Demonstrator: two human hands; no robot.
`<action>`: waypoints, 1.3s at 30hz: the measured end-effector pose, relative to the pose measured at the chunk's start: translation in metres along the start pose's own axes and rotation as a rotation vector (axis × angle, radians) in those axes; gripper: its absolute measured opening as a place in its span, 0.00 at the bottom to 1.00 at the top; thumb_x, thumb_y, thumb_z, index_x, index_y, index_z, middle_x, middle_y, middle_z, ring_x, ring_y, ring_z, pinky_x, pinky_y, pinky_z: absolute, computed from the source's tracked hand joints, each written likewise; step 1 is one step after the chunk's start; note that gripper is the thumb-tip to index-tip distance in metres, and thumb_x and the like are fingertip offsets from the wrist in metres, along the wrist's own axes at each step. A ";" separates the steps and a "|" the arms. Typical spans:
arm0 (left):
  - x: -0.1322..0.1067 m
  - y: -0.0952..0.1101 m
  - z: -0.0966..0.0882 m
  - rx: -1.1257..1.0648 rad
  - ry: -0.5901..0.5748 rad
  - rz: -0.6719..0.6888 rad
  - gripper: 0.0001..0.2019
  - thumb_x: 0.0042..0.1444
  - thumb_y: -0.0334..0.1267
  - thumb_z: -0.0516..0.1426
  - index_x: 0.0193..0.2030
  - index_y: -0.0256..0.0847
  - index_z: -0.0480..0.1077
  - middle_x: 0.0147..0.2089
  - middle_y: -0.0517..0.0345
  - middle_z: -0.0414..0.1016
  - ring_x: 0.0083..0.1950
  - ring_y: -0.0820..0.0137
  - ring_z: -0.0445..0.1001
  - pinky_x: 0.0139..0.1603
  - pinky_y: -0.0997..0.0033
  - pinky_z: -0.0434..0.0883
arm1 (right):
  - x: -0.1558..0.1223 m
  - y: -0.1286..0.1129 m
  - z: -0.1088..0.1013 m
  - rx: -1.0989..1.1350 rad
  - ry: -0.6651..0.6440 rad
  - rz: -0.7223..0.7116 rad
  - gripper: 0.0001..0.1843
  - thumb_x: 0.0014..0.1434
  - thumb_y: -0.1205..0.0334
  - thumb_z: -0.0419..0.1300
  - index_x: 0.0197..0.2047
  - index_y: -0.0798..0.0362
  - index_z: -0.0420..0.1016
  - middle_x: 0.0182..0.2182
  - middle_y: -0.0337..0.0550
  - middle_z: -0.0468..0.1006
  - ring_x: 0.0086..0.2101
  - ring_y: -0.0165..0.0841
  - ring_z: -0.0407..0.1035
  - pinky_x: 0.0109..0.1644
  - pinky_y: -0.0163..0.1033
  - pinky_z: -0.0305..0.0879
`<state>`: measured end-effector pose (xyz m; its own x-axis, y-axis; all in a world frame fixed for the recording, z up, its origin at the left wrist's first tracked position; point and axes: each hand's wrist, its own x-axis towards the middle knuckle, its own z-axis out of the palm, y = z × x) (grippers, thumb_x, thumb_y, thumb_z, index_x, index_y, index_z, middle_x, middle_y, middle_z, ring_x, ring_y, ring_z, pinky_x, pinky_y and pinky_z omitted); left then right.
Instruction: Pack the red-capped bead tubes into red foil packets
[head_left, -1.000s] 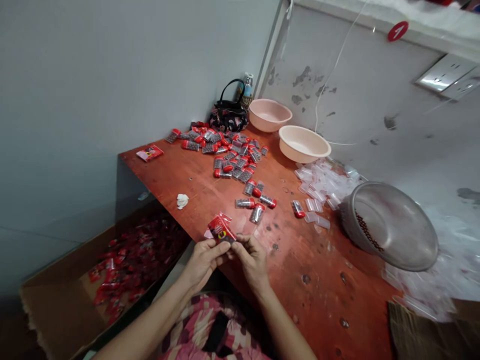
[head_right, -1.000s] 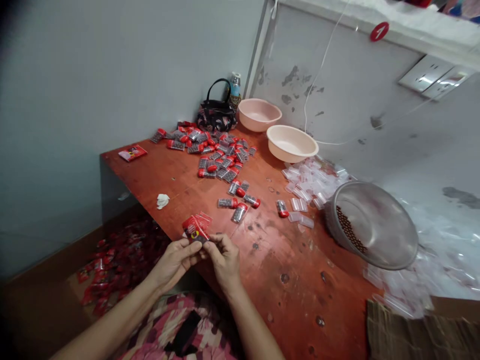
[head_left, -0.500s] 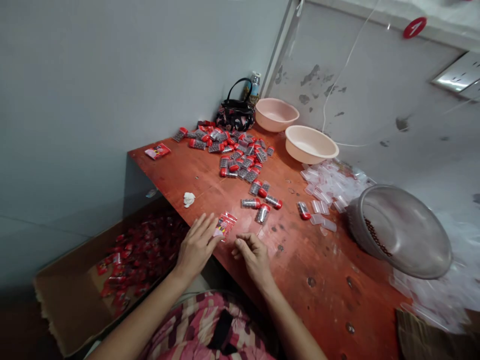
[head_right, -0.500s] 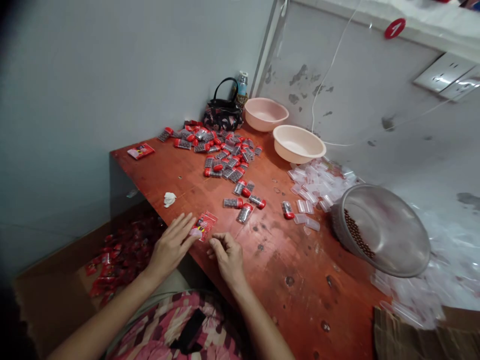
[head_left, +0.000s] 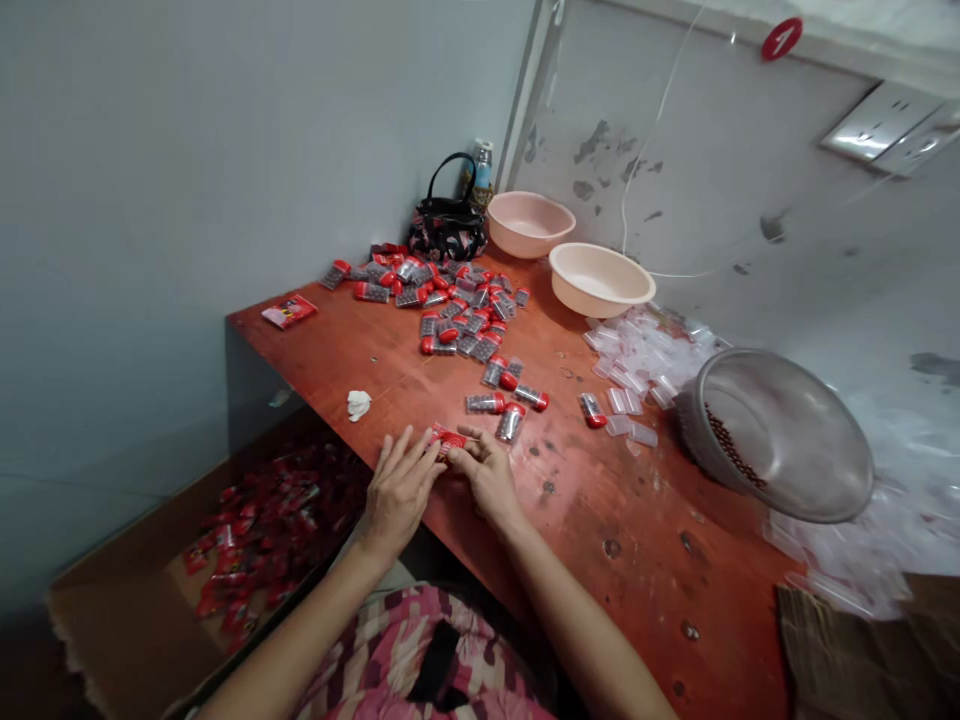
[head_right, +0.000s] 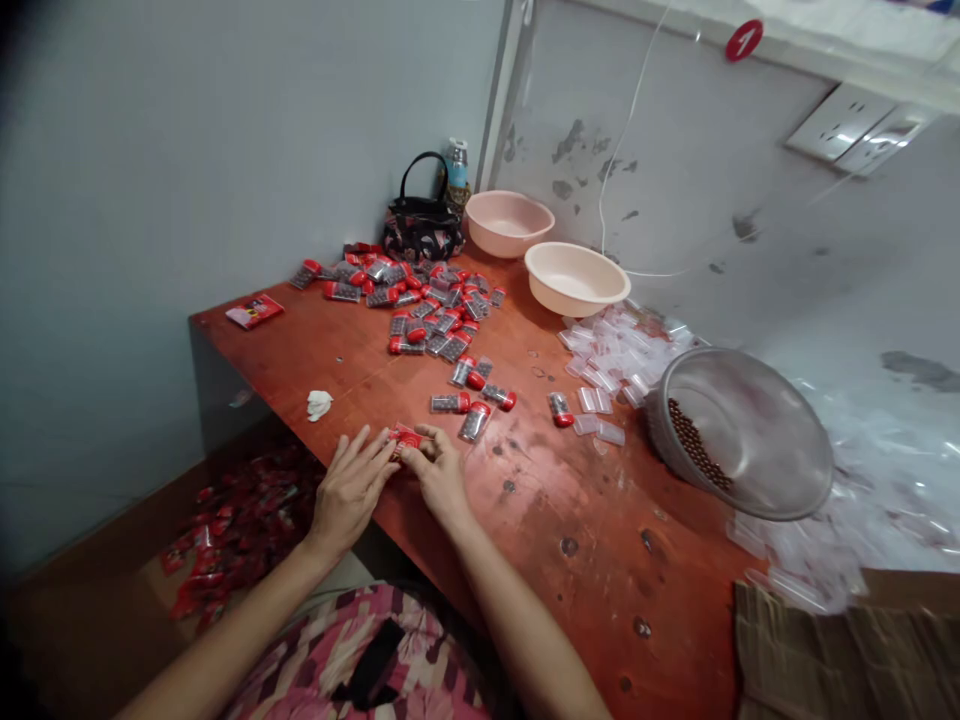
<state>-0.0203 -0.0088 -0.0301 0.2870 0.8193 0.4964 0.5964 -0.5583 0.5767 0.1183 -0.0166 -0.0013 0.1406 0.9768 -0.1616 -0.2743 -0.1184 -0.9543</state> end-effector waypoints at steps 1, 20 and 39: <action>0.001 0.003 -0.002 -0.058 -0.007 -0.044 0.19 0.53 0.37 0.53 0.53 0.44 0.65 0.56 0.53 0.66 0.61 0.58 0.56 0.59 0.49 0.51 | 0.003 0.000 0.002 0.025 0.017 0.005 0.17 0.47 0.62 0.62 0.41 0.52 0.66 0.24 0.34 0.72 0.25 0.28 0.68 0.30 0.33 0.64; 0.019 0.007 -0.030 -1.130 0.072 -1.130 0.08 0.38 0.35 0.64 0.24 0.31 0.73 0.24 0.56 0.73 0.26 0.73 0.72 0.27 0.75 0.73 | 0.016 -0.014 0.002 -0.877 0.037 -0.348 0.17 0.53 0.56 0.58 0.45 0.51 0.67 0.40 0.46 0.72 0.40 0.37 0.65 0.45 0.42 0.60; 0.029 0.021 -0.019 -1.350 0.212 -1.343 0.07 0.51 0.24 0.53 0.28 0.35 0.71 0.24 0.60 0.74 0.24 0.74 0.73 0.25 0.73 0.76 | 0.050 -0.119 -0.202 -1.739 -0.010 -0.157 0.21 0.54 0.75 0.51 0.48 0.48 0.68 0.56 0.44 0.63 0.56 0.38 0.51 0.54 0.42 0.47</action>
<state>-0.0136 0.0013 0.0083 0.0554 0.7663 -0.6400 -0.6071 0.5348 0.5877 0.3497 0.0098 0.0532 0.0565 0.9969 -0.0544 0.9936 -0.0615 -0.0948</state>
